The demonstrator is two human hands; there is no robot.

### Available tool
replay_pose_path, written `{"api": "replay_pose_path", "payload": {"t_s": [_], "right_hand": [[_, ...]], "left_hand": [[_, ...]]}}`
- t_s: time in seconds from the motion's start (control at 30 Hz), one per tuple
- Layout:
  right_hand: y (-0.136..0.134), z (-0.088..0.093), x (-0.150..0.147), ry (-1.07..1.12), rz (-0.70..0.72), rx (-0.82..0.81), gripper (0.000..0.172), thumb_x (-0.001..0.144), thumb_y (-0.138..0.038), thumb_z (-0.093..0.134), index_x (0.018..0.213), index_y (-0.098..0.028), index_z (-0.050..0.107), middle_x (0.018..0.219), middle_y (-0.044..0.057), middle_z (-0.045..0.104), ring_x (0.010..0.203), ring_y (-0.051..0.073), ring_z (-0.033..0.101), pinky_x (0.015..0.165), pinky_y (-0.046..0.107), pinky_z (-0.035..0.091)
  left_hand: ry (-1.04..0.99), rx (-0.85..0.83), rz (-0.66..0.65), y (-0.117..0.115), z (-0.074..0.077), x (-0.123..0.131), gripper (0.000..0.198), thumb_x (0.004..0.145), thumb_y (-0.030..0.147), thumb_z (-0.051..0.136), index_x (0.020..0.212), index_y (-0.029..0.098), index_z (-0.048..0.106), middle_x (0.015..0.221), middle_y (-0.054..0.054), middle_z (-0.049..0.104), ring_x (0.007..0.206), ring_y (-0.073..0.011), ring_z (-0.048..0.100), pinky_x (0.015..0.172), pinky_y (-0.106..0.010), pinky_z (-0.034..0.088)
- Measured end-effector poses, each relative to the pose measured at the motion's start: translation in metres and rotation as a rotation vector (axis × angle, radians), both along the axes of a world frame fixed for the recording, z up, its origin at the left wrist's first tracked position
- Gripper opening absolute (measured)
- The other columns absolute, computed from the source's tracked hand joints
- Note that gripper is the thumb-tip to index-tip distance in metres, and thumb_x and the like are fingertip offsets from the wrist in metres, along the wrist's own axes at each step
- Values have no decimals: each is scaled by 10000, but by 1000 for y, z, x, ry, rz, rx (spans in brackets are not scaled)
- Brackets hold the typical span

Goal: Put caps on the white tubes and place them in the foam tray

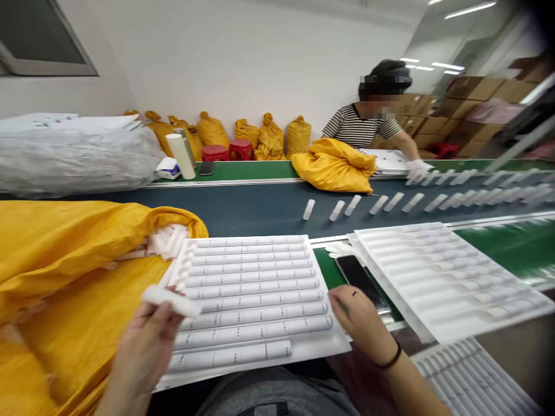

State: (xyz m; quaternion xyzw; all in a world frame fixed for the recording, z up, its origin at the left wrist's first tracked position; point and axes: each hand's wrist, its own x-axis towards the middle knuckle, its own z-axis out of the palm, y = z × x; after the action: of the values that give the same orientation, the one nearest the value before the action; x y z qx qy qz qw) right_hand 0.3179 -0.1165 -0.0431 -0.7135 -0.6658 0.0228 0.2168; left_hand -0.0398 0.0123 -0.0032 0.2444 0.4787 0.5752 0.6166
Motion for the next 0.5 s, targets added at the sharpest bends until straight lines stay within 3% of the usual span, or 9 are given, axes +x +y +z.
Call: {"api": "replay_pose_path", "payload": {"t_s": [0.07, 0.13, 0.23, 0.33, 0.4, 0.5], "right_hand": [[-3, 4, -38, 122, 321, -77, 206, 911, -164, 415, 926, -175, 620, 892, 83, 641, 858, 196, 586, 783, 321, 477], [-5, 3, -71, 99, 468, -204, 194, 863, -124, 495, 991, -189, 626, 936, 79, 642, 864, 214, 593, 764, 341, 494], [-4, -1, -97, -23, 446, -343, 261, 771, -62, 576, 1001, -171, 634, 967, 101, 635, 845, 258, 602, 741, 403, 509], [0, 2, -96, 54, 407, -304, 256, 726, -26, 566, 934, -164, 621, 978, 97, 618, 901, 263, 585, 788, 412, 499], [4, 11, -90, 231, 364, -197, 261, 733, -54, 568, 967, -170, 589, 983, 82, 618, 901, 234, 583, 793, 371, 501], [12, 26, -84, 522, 300, -19, 278, 825, -166, 556, 1101, -193, 537, 986, 63, 633, 834, 178, 603, 745, 298, 515]], "left_hand": [[-189, -96, -61, -4, 3, 18, 225, 835, 70, 521, 1013, 151, 632, 815, -43, 683, 699, -110, 653, 604, -177, 564], [-323, -181, -138, -9, 8, 31, 256, 882, 77, 453, 1080, 122, 608, 805, -75, 675, 679, -112, 658, 577, -171, 557], [-423, -234, -209, -17, 13, 39, 277, 919, 108, 414, 1150, 110, 566, 817, -89, 666, 690, -107, 661, 594, -159, 553], [-386, -168, -243, -25, 11, 39, 328, 863, 116, 542, 1189, 146, 530, 862, -69, 671, 720, -104, 659, 647, -179, 558], [-253, -49, -266, -30, 5, 39, 421, 779, 123, 666, 1165, 197, 514, 909, -45, 676, 769, -113, 658, 710, -222, 560], [137, 199, -340, -34, -3, 40, 394, 716, 179, 745, 1042, 224, 528, 994, -35, 671, 914, -158, 641, 823, -293, 533]]}}
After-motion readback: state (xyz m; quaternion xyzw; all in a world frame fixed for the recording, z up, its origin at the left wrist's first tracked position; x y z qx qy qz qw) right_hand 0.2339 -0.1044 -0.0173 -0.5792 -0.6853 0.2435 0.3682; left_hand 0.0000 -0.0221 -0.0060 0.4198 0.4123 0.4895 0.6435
